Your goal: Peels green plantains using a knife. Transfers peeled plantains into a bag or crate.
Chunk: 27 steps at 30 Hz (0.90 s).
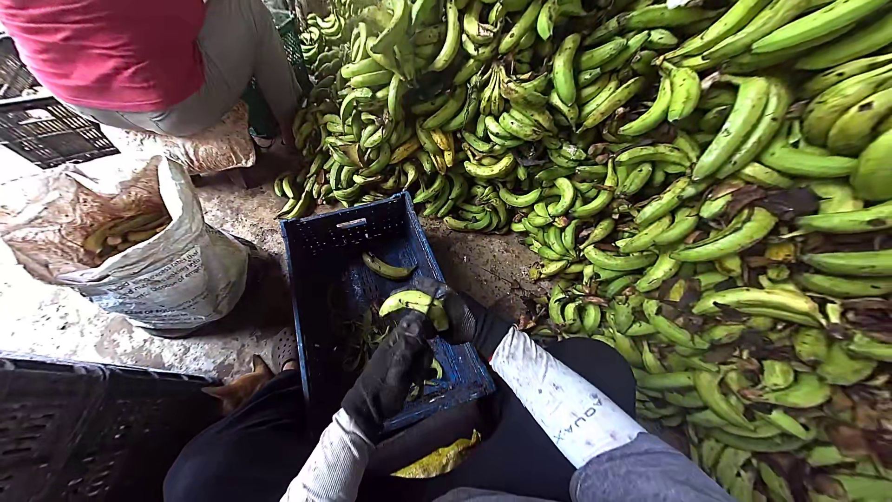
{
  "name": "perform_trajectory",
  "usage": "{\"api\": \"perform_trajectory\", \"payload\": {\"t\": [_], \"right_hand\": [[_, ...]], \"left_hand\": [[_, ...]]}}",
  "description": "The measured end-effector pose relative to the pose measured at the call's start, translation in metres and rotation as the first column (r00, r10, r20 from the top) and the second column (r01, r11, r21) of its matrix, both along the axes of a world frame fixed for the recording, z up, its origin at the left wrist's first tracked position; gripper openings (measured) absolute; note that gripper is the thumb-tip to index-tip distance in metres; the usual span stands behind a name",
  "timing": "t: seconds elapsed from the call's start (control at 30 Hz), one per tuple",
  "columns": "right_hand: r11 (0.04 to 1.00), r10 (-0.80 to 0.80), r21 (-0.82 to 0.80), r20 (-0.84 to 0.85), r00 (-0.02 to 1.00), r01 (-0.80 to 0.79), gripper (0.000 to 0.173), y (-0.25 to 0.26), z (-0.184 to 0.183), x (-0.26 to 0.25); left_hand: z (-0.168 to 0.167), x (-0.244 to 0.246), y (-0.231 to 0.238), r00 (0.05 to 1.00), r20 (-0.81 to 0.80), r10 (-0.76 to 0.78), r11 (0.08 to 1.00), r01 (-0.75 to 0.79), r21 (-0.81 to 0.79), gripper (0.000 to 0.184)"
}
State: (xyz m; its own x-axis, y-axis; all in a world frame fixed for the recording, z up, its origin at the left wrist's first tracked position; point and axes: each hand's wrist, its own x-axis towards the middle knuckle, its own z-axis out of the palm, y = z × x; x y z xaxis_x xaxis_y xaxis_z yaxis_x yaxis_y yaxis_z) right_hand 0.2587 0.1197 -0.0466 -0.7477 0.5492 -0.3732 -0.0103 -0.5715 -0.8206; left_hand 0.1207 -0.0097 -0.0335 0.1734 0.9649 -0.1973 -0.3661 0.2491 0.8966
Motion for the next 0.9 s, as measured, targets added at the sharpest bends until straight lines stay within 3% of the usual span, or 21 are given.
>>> {"api": "perform_trajectory", "payload": {"t": [0.07, 0.17, 0.27, 0.33, 0.5, 0.63, 0.7, 0.73, 0.8, 0.83, 0.9], "right_hand": [[0.996, -0.050, -0.065, 0.062, 0.997, 0.054, 0.047, -0.001, 0.006, -0.006], [0.996, -0.088, 0.008, 0.034, 0.996, 0.087, 0.049, 0.000, 0.010, -0.005], [0.985, -0.163, 0.044, -0.049, 0.985, 0.165, 0.045, 0.006, 0.018, 0.004], [0.975, -0.213, 0.051, -0.069, 0.975, 0.217, 0.045, 0.010, 0.023, 0.011], [0.966, -0.232, 0.094, -0.104, 0.967, 0.242, 0.047, 0.017, 0.018, 0.012], [0.852, -0.502, 0.171, 0.003, 0.865, 0.494, 0.032, 0.029, 0.016, 0.036], [0.788, -0.607, 0.111, -0.022, 0.795, 0.605, 0.038, 0.041, 0.018, 0.047], [0.800, -0.590, 0.104, -0.047, 0.806, 0.591, 0.039, 0.044, 0.020, 0.048], [0.845, -0.510, 0.158, -0.045, 0.859, 0.510, 0.036, 0.043, 0.021, 0.042], [0.855, -0.478, 0.227, -0.009, 0.879, 0.467, 0.037, 0.041, 0.020, 0.039], [0.848, -0.439, 0.359, 0.064, 0.896, 0.390, 0.036, 0.036, 0.019, 0.035]], "left_hand": [[0.005, -0.007, 0.003, 0.989, 0.078, 0.123, 0.992, -0.123, -0.013, 0.044], [0.010, -0.020, 0.005, 0.933, 0.243, 0.266, 0.962, -0.273, -0.007, 0.028], [0.014, -0.045, 0.003, 0.842, 0.392, 0.370, 0.899, -0.431, 0.075, 0.036], [0.018, -0.065, 0.002, 0.805, 0.467, 0.366, 0.881, -0.461, 0.105, 0.043], [0.025, -0.070, 0.001, 0.821, 0.451, 0.350, 0.873, -0.461, 0.161, 0.034], [0.039, -0.107, -0.010, 0.798, 0.560, 0.222, 0.793, -0.482, 0.372, 0.019], [0.052, -0.127, -0.014, 0.817, 0.467, 0.338, 0.738, -0.538, 0.407, 0.022], [0.052, -0.129, -0.015, 0.832, 0.365, 0.417, 0.748, -0.543, 0.382, 0.026], [0.040, -0.118, -0.013, 0.868, -0.003, 0.496, 0.837, -0.477, 0.268, 0.032], [0.031, -0.109, -0.008, 0.866, -0.229, 0.444, 0.895, -0.418, 0.154, 0.035], [0.016, -0.092, 0.003, 0.799, -0.580, 0.156, 0.938, -0.304, -0.166, 0.039]]}}
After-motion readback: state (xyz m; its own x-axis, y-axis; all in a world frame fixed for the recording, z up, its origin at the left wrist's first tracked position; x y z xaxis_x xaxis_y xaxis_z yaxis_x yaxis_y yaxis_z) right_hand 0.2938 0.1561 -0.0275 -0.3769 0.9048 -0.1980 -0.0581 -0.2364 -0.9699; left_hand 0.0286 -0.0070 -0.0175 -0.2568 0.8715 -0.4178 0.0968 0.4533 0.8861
